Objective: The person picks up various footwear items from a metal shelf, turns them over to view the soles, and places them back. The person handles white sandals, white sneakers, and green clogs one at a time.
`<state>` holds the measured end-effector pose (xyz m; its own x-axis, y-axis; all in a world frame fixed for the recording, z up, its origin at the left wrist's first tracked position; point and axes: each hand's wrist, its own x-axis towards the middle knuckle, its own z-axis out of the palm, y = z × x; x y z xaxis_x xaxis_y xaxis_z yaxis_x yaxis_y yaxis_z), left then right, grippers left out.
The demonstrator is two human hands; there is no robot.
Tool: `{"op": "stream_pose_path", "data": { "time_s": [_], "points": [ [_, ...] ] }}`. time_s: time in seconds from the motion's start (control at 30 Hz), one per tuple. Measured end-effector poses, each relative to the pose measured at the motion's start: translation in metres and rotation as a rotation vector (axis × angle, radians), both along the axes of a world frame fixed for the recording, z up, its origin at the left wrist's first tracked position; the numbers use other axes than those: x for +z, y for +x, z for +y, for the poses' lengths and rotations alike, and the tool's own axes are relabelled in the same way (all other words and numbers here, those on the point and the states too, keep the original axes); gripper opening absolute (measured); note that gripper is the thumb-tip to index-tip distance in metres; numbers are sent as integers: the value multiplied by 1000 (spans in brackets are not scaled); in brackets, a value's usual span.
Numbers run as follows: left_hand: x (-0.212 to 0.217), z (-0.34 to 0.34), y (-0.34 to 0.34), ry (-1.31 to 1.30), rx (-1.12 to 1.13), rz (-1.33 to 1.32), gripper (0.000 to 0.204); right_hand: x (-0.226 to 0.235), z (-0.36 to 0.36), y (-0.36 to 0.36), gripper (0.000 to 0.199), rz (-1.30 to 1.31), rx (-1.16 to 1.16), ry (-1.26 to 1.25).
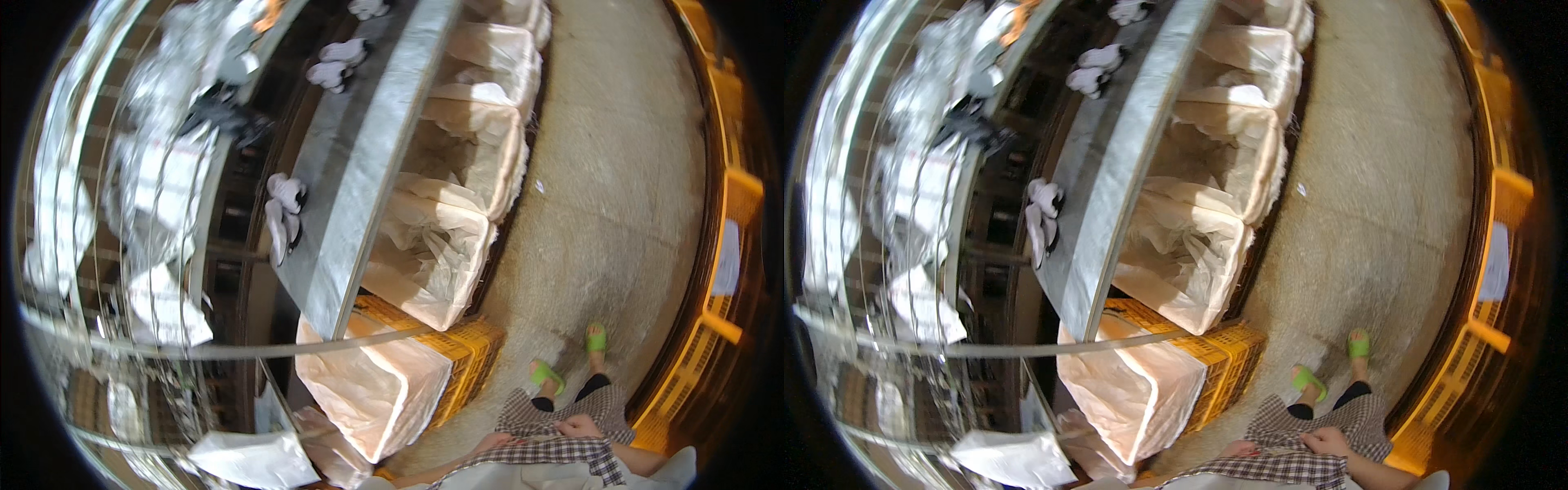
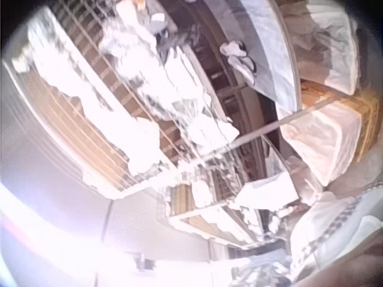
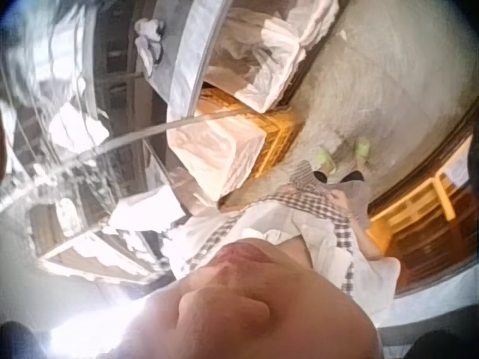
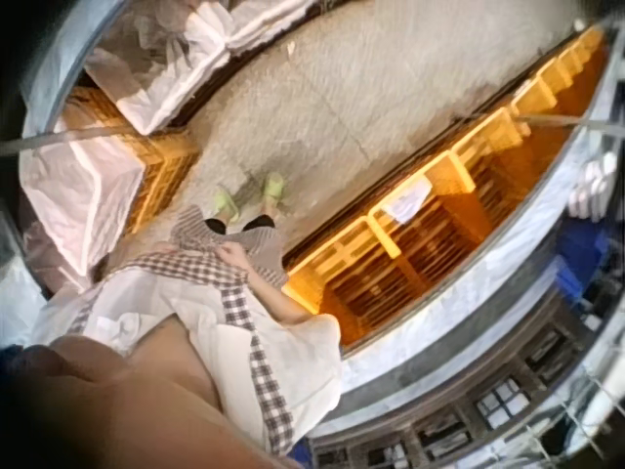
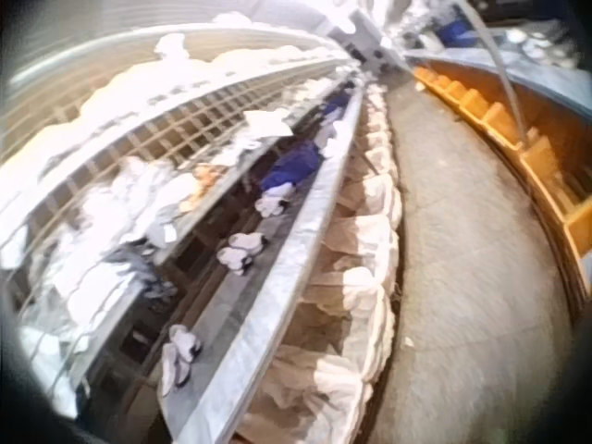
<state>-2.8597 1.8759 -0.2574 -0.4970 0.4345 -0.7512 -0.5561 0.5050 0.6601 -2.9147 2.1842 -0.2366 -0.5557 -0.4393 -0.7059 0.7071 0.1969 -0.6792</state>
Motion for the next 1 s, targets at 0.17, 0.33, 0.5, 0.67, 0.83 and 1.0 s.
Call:
{"op": "stream_pose_path", "data": {
  "time_s": [0.17, 0.33, 0.5, 0.67, 0.83, 1.0],
  "points": [
    [14, 11, -11, -58, -55, 322, 34, 13, -1, -30, 44, 116, 117, 88],
    [39, 20, -17, -71, 216, 457, 38, 30, -18, -61, 20, 224, 133, 104],
    [47, 8, -8, -106, 457, 442, 44, 53, -66, -92, 22, 746, 176, 200],
    [75, -24, 0, -78, 557, 396, 43, 95, -137, -128, 24, 927, 297, 109],
    [91, -55, 9, -89, 529, 525, 44, 140, -194, -115, 24, 999, 450, 232],
    [89, -84, 13, -33, 523, 484, 44, 152, -225, -88, 25, 1198, 573, 324]
  ]
}}
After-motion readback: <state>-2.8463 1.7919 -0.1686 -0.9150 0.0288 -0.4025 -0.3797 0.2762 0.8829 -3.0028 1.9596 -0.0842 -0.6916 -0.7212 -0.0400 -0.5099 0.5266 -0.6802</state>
